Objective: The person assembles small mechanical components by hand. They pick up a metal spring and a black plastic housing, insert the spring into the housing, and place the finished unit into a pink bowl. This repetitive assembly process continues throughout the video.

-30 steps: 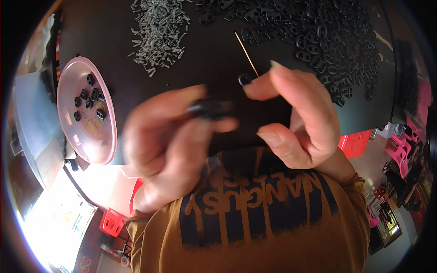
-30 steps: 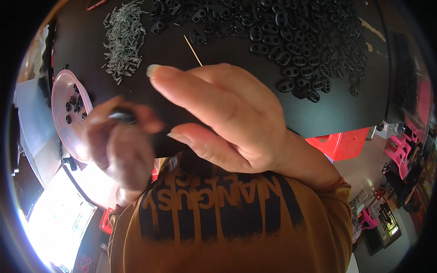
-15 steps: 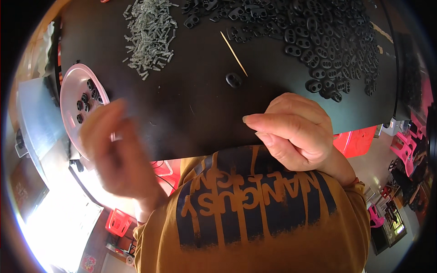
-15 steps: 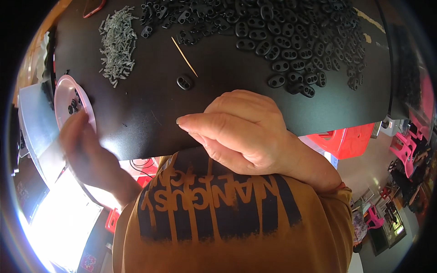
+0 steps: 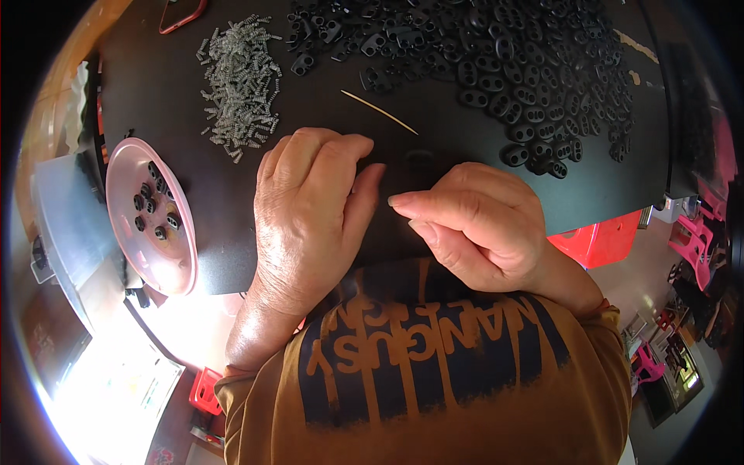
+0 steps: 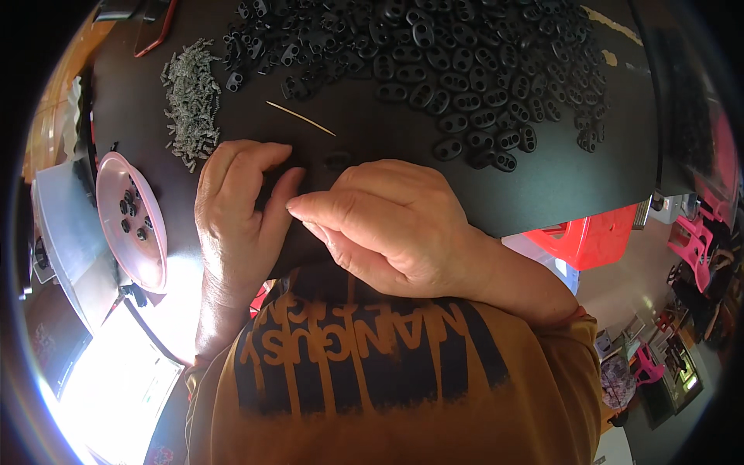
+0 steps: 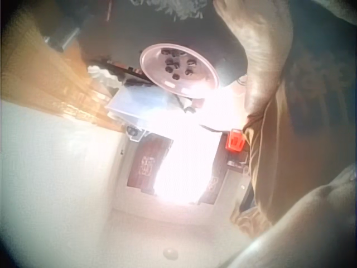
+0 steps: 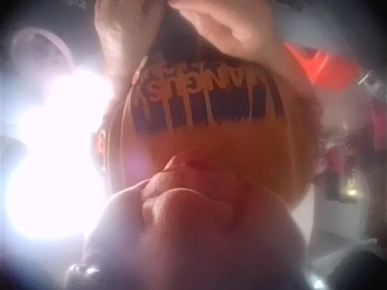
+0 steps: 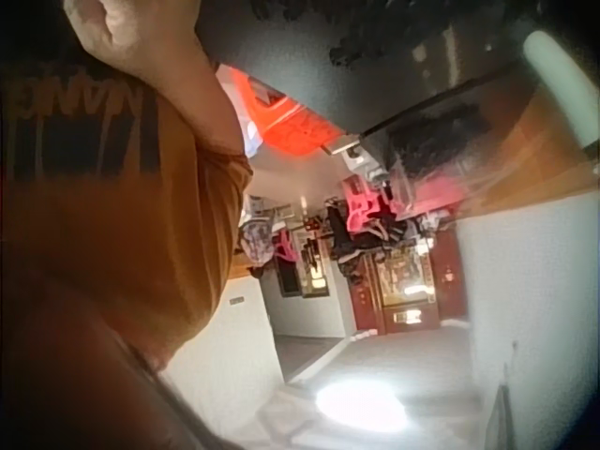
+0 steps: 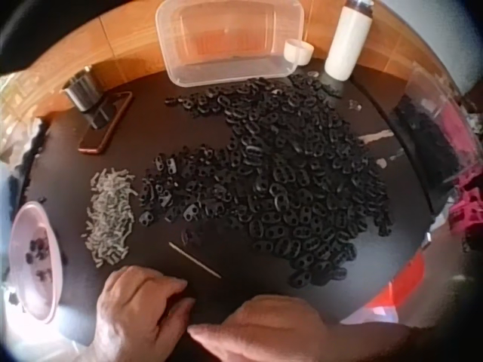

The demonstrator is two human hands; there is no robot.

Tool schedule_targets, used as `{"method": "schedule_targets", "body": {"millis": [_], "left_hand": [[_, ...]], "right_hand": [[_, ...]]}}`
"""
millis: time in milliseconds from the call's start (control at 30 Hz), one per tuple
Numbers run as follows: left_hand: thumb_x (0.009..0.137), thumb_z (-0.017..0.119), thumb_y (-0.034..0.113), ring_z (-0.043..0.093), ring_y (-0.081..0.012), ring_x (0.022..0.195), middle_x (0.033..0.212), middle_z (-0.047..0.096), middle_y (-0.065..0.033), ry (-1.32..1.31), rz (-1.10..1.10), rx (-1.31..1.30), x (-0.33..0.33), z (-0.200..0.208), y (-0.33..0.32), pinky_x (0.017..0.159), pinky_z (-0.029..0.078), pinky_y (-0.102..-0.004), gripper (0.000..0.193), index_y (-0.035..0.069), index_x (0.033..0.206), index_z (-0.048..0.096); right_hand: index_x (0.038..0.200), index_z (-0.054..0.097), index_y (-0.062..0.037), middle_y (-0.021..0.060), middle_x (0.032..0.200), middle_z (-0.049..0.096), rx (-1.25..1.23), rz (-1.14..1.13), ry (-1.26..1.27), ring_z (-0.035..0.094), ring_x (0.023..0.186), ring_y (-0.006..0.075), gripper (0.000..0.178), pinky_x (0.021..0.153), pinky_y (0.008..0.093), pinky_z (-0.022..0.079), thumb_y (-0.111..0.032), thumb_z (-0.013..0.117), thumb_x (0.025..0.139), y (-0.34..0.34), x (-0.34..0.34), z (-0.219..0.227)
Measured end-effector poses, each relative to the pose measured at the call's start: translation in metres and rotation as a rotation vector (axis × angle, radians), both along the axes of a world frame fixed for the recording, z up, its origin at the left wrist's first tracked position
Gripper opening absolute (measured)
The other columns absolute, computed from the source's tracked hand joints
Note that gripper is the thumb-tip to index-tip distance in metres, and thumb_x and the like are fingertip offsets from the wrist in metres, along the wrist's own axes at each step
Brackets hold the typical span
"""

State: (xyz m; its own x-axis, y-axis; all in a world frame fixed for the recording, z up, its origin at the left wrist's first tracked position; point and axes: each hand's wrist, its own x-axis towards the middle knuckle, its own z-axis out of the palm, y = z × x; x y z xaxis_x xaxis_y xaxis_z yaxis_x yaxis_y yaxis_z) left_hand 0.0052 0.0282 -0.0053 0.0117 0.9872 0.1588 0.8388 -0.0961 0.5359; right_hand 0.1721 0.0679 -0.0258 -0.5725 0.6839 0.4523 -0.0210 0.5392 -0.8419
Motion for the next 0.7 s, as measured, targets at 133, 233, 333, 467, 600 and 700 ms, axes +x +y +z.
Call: {"method": "schedule_targets", "body": {"millis": [133,233,333,467,600,700], "left_hand": [[0.066,0.068,0.002,0.055,-0.0243,0.074,0.079,0.054,-0.0084,0.004,-0.046,0.046,0.003,-0.004,0.003,0.063,0.043,-0.0315,0.018,0.004,0.082,0.06],[0.066,0.068,0.002,0.055,-0.0237,0.074,0.078,0.054,-0.0084,0.047,-0.096,0.039,0.004,-0.006,0.005,0.062,0.043,-0.0312,0.018,0.004,0.082,0.061],[0.067,0.067,0.001,0.055,-0.0229,0.074,0.078,0.055,-0.0089,-0.002,-0.072,0.036,0.0,-0.007,0.006,0.064,0.043,-0.0305,0.017,0.003,0.082,0.061],[0.07,0.063,0.001,0.056,-0.0226,0.075,0.081,0.056,-0.0087,0.062,-0.047,0.101,-0.005,0.004,0.021,0.066,0.044,-0.03,0.016,0.004,0.086,0.062],[0.074,0.06,0.002,0.055,-0.0237,0.076,0.085,0.056,-0.0083,0.131,-0.085,0.103,-0.006,0.004,0.039,0.067,0.044,-0.0311,0.019,0.005,0.092,0.062],[0.074,0.061,0.004,0.055,-0.0244,0.077,0.085,0.055,-0.0085,0.189,-0.117,0.078,-0.005,0.003,0.045,0.068,0.044,-0.0318,0.018,0.005,0.092,0.062]], "right_hand": [[0.087,0.06,-0.0012,0.0051,0.058,0.053,0.014,0.004,-0.015,0.052,0.049,0.0179,0.022,0.044,0.0277,0.04,0.002,0.066,0.065,0.001,-0.001,-0.002],[0.086,0.06,-0.0013,0.005,0.059,0.053,0.002,0.01,-0.021,0.052,0.049,0.018,0.022,0.044,0.0279,0.041,0.002,0.066,0.066,0.002,0.0,-0.002],[0.087,0.06,-0.0016,0.0051,0.058,0.052,-0.013,0.01,-0.038,0.052,0.049,0.0183,0.021,0.044,0.028,0.041,0.002,0.065,0.066,0.001,0.001,-0.001],[0.087,0.06,-0.0019,0.0049,0.058,0.052,-0.004,0.022,-0.024,0.051,0.049,0.0185,0.021,0.044,0.0282,0.041,0.002,0.064,0.067,0.001,0.001,-0.004],[0.087,0.06,-0.0022,0.0048,0.059,0.052,-0.002,0.021,-0.026,0.052,0.049,0.0184,0.02,0.044,0.0283,0.041,0.002,0.063,0.067,0.001,0.001,-0.004],[0.087,0.06,-0.0022,0.0047,0.059,0.052,-0.015,0.021,-0.026,0.052,0.05,0.0184,0.02,0.044,0.0284,0.041,0.002,0.063,0.068,0.0,0.003,-0.003]]}}
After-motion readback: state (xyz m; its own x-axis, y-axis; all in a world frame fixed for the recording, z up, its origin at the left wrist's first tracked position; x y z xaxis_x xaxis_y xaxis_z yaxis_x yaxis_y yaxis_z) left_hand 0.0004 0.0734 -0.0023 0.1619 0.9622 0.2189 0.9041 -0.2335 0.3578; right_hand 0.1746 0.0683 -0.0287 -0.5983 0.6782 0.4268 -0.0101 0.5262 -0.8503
